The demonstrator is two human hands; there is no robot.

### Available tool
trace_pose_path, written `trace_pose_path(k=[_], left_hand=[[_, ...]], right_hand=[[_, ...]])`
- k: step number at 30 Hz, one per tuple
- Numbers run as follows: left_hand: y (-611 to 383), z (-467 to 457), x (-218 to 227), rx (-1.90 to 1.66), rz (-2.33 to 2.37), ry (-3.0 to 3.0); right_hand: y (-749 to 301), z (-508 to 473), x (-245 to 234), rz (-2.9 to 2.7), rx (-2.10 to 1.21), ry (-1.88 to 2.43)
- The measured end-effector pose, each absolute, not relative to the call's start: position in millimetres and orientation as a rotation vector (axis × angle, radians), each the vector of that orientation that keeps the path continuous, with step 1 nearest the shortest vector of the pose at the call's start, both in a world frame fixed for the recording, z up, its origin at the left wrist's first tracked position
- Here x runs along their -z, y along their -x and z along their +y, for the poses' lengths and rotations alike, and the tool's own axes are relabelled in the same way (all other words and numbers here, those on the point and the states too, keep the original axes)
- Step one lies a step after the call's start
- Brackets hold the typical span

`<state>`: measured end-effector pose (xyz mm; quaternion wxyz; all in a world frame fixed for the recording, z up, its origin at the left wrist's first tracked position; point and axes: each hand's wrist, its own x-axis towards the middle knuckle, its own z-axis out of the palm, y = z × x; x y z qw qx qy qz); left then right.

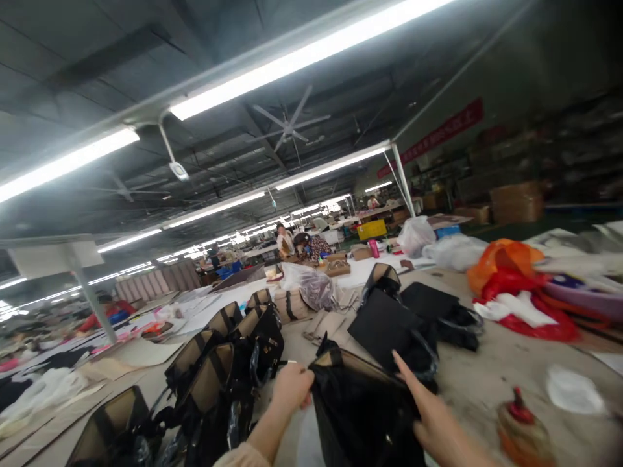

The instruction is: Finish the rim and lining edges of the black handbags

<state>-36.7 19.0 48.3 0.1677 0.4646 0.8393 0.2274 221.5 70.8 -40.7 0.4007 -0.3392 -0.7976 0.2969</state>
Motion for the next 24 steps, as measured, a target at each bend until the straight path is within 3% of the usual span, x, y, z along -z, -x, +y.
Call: trace_pose_path(k=[6, 9, 13, 16, 20, 24], left_hand=[[43.7, -6.7, -44.1, -0.720, 2.122, -1.095], [47.3, -16.7, -52.4, -0.545, 2.166, -1.124], [39.9, -19.2, -79.9, -0.218, 2.493, -1.661], [21.7, -8.1, -92.5, -0.312, 2.457, -2.170], [-3.9, 18.3, -75.6, -0.406, 2.140, -2.499], [-12.2, 39.8, -50.3, -0.305, 2.047, -2.563]], right_hand=[[-210.4, 113.9, 35.2, -2.039, -1.004, 0.648], [-207.1, 115.7, 29.0, -2.027, -1.127, 0.547], [-215.0, 123.0, 30.6, -2.078, -1.173, 0.405], [-221.1, 132.5, 35.1, -2.107, -1.223, 0.365], [-220.8, 139.1, 38.8, -2.025, -1.467, 0.297], [-211.5, 136.5, 38.6, -2.016, -1.354, 0.453]])
